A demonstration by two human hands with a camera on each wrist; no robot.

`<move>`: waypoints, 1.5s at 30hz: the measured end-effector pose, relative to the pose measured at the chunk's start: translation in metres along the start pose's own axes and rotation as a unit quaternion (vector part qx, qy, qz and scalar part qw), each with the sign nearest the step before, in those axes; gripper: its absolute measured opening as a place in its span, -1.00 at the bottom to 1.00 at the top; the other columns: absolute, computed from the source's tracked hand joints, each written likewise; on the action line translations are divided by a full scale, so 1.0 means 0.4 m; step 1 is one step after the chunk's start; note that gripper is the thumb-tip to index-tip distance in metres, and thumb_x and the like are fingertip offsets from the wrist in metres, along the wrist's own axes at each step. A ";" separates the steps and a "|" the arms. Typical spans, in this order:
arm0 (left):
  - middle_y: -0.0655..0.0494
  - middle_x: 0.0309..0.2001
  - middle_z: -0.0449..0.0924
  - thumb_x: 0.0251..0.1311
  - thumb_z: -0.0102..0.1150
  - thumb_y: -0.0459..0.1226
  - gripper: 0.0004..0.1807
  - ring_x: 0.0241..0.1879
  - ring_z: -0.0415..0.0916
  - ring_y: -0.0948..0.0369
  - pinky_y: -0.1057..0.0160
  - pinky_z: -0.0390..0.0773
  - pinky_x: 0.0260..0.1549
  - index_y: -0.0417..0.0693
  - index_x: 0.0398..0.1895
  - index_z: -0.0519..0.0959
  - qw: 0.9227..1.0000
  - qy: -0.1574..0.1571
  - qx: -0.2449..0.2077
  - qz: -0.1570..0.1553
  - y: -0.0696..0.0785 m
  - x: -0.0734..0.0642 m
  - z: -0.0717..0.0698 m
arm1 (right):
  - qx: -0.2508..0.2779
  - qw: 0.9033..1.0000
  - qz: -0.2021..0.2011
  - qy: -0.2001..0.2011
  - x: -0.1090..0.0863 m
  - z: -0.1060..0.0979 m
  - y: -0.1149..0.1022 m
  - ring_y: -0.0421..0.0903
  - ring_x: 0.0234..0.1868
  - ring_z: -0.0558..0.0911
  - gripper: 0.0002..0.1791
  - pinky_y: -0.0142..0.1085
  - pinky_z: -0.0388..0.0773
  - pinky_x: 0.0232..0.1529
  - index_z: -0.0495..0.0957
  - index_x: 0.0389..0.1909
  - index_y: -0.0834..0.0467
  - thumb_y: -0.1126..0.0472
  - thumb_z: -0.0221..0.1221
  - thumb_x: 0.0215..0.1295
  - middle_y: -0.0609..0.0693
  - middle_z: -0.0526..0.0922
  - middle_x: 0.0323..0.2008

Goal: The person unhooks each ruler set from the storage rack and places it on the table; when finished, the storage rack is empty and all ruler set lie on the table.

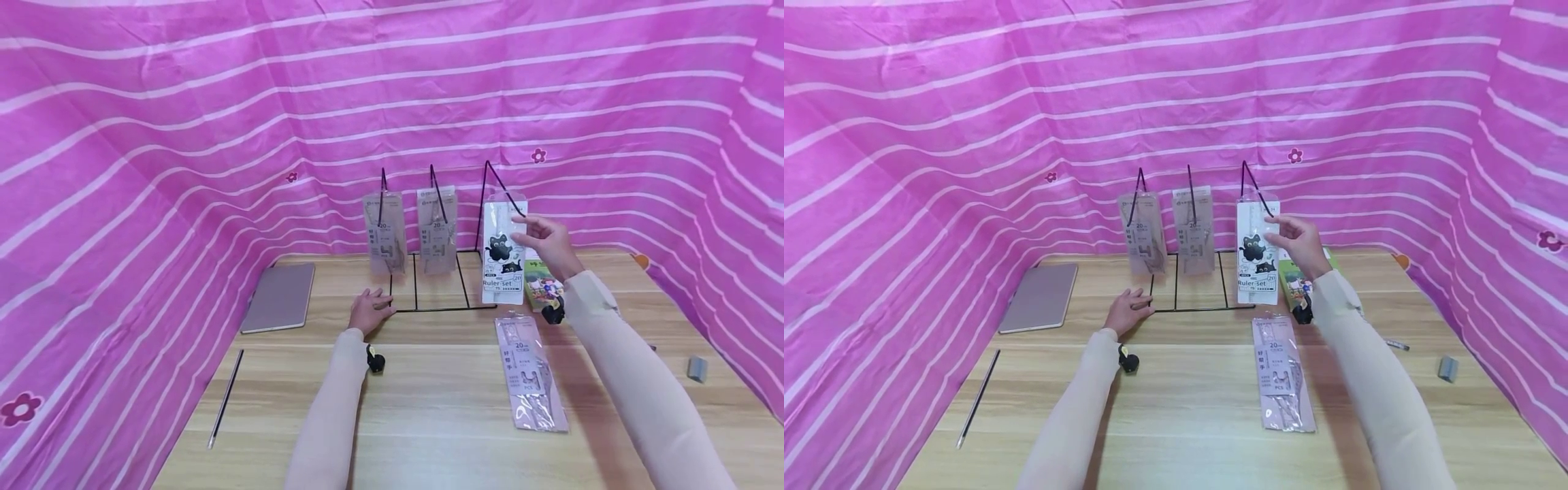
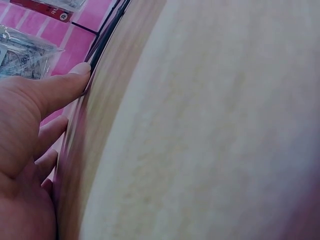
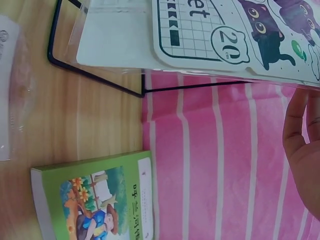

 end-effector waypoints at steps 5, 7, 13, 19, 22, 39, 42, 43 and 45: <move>-0.18 0.40 0.38 0.22 0.37 -0.14 -0.58 0.52 0.04 -0.25 -0.21 -0.11 0.52 -0.07 0.13 0.67 1.000 0.004 -0.004 0.000 -0.002 0.000 -0.007 | 0.011 1.000 -0.005 0.003 -0.015 -0.010 0.020 -0.29 -0.49 0.36 -0.52 -0.53 0.40 -0.51 0.59 0.20 0.17 0.36 0.36 0.24 -0.17 0.45 -0.47; -0.18 0.40 0.38 0.22 0.37 -0.13 -0.57 0.52 0.04 -0.24 -0.21 -0.11 0.52 -0.06 0.13 0.67 1.000 0.005 -0.001 -0.001 -0.003 0.000 -0.011 | 0.010 1.000 -0.010 0.003 -0.023 -0.010 0.017 -0.28 -0.49 0.36 -0.52 -0.52 0.40 -0.51 0.58 0.20 0.17 0.35 0.36 0.24 -0.17 0.45 -0.47; -0.16 0.40 0.39 0.23 0.36 -0.13 -0.57 0.52 0.05 -0.25 -0.22 -0.09 0.52 -0.07 0.13 0.66 1.000 0.013 0.013 0.000 -0.002 0.001 -0.028 | 0.018 1.000 -0.024 -0.003 -0.053 -0.005 -0.004 -0.26 -0.45 0.40 -0.51 -0.53 0.47 -0.46 0.57 0.20 0.23 0.37 0.36 0.24 -0.13 0.47 -0.44; -0.16 0.40 0.39 0.22 0.37 -0.13 -0.58 0.52 0.04 -0.24 -0.22 -0.09 0.52 -0.06 0.12 0.67 1.000 0.011 0.010 -0.002 -0.007 0.002 -0.025 | 0.011 1.000 -0.028 0.001 -0.094 -0.009 -0.013 -0.26 -0.44 0.47 -0.52 -0.51 0.56 -0.42 0.58 0.20 0.20 0.36 0.37 0.23 -0.11 0.55 -0.41; -0.14 0.41 0.38 0.22 0.37 -0.12 -0.59 0.53 0.03 -0.22 -0.23 -0.10 0.51 -0.03 0.12 0.67 1.000 0.003 0.008 -0.008 -0.014 0.002 -0.015 | -0.003 1.000 -0.028 0.009 -0.111 -0.015 -0.013 -0.27 -0.46 0.48 -0.52 -0.51 0.56 -0.44 0.58 0.20 0.19 0.34 0.37 0.24 -0.13 0.58 -0.41; -0.13 0.41 0.38 0.22 0.37 -0.14 -0.59 0.52 0.05 -0.23 -0.21 -0.10 0.52 -0.03 0.12 0.67 1.000 0.006 0.005 -0.008 -0.006 -0.003 -0.010 | 0.032 0.997 -0.067 0.009 -0.181 -0.028 -0.051 -0.25 -0.50 0.40 -0.54 -0.52 0.46 -0.48 0.57 0.19 0.29 0.42 0.33 0.24 -0.08 0.44 -0.50; -0.15 0.39 0.41 0.20 0.38 -0.14 -0.59 0.51 0.07 -0.25 -0.21 -0.08 0.52 -0.05 0.10 0.68 1.000 0.008 0.004 -0.002 -0.002 -0.005 -0.006 | 0.027 0.998 -0.062 0.016 -0.200 -0.029 -0.061 -0.25 -0.52 0.39 -0.53 -0.52 0.41 -0.54 0.56 0.19 0.27 0.42 0.33 0.24 -0.08 0.44 -0.50; -0.15 0.38 0.41 0.20 0.38 -0.15 -0.59 0.50 0.08 -0.25 -0.21 -0.07 0.52 -0.06 0.10 0.68 1.000 0.009 0.006 0.000 0.000 -0.005 -0.005 | 0.031 0.997 -0.062 0.017 -0.206 -0.028 -0.064 -0.26 -0.52 0.40 -0.53 -0.52 0.43 -0.54 0.56 0.19 0.28 0.42 0.33 0.24 -0.08 0.46 -0.49; -0.16 0.38 0.42 0.20 0.38 -0.15 -0.60 0.50 0.09 -0.25 -0.21 -0.07 0.52 -0.07 0.10 0.69 1.000 0.009 0.009 0.003 0.004 -0.005 -0.005 | 0.032 0.997 -0.068 0.022 -0.218 -0.024 -0.075 -0.27 -0.51 0.44 -0.54 -0.53 0.45 -0.55 0.57 0.19 0.29 0.42 0.34 0.24 -0.07 0.50 -0.48</move>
Point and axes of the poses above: each hand's wrist, its own x-axis towards the middle knuckle, its own z-axis out of the palm, y = z × x, the point moved 10 cm from there along x, towards the middle knuckle
